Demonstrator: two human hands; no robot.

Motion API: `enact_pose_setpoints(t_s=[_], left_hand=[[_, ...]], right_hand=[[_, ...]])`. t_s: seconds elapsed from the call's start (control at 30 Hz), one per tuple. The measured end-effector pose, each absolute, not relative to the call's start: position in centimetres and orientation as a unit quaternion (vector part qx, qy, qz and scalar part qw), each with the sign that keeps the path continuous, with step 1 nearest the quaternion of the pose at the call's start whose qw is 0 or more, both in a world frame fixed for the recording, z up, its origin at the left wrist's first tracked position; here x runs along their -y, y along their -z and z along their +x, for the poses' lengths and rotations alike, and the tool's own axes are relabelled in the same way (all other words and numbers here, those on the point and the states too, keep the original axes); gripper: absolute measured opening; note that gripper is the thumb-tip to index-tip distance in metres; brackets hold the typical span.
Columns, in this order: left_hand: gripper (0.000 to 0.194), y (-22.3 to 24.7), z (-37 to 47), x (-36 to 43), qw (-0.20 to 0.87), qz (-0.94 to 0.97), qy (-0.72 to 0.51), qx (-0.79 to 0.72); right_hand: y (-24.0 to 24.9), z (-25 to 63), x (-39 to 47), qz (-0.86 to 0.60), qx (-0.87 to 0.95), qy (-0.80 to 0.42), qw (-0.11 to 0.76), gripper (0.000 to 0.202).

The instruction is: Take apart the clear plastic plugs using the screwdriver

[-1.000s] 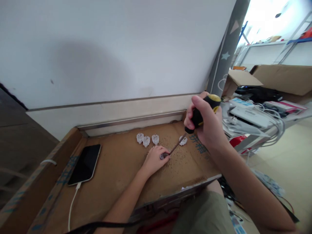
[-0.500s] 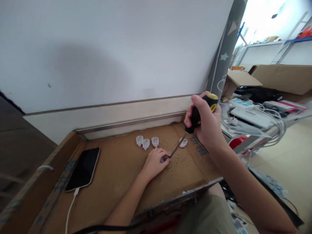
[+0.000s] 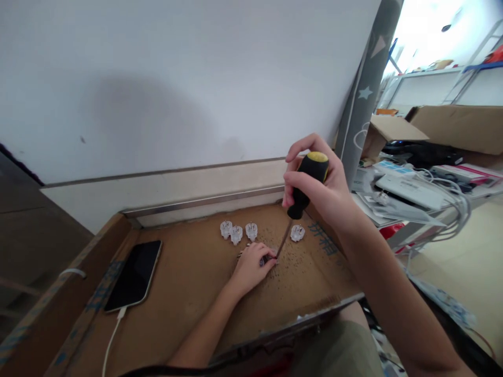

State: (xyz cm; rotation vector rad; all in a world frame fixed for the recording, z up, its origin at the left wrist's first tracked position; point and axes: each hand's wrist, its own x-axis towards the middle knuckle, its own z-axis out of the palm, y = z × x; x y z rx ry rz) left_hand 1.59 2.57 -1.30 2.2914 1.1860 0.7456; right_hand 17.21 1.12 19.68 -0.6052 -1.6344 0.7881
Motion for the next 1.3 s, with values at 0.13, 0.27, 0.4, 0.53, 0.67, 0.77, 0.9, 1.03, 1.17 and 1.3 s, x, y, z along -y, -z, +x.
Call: enact_pose_setpoints(t_s=[0.13, 0.27, 0.4, 0.53, 0.67, 0.77, 0.9, 1.03, 1.17, 1.3], left_hand=[[0.005, 1.2, 1.6, -2.5, 0.225, 0.830, -0.268, -0.435], [0.004, 1.2, 1.6, -2.4, 0.226, 0.825, -0.272, -0.440], [0.003, 1.2, 1.7, -2.3, 0.218, 0.822, -0.275, -0.448], [0.004, 1.1, 1.7, -2.4, 0.211, 0.828, -0.268, -0.445], [0.006, 1.2, 1.7, -2.4, 0.207, 0.832, -0.262, -0.443], [0.007, 1.2, 1.6, -2.4, 0.208, 0.834, -0.261, -0.439], [0.007, 1.0, 1.6, -2.3, 0.203, 0.834, -0.262, -0.441], [0.009, 0.9, 1.6, -2.2, 0.191, 0.835, -0.260, -0.446], [0.007, 0.9, 1.7, -2.1, 0.183, 0.840, -0.259, -0.440], [0.009, 0.9, 1.7, -2.1, 0.182, 0.842, -0.261, -0.435]], right_hand=[[-19.9, 17.1, -1.6, -0.181, 0.667, -0.508, 0.515, 0.022], [-19.6, 16.9, -1.9, -0.174, 0.659, -0.522, 0.512, 0.031], [-19.5, 17.2, -1.3, -0.287, 0.684, -0.298, 0.600, 0.030], [-19.8, 17.7, -0.7, -0.361, 0.705, -0.110, 0.601, 0.019], [-19.8, 18.3, -1.4, -0.250, 0.694, -0.346, 0.580, 0.016], [-19.6, 18.7, -2.3, -0.134, 0.657, -0.537, 0.512, 0.027], [-19.5, 18.3, -3.1, -0.114, 0.632, -0.569, 0.514, 0.033], [-19.7, 17.4, -2.4, -0.255, 0.651, -0.404, 0.590, 0.032], [-20.1, 17.3, -1.0, -0.297, 0.680, -0.271, 0.613, 0.017], [-20.1, 17.8, -0.9, -0.159, 0.675, -0.515, 0.503, 0.019]])
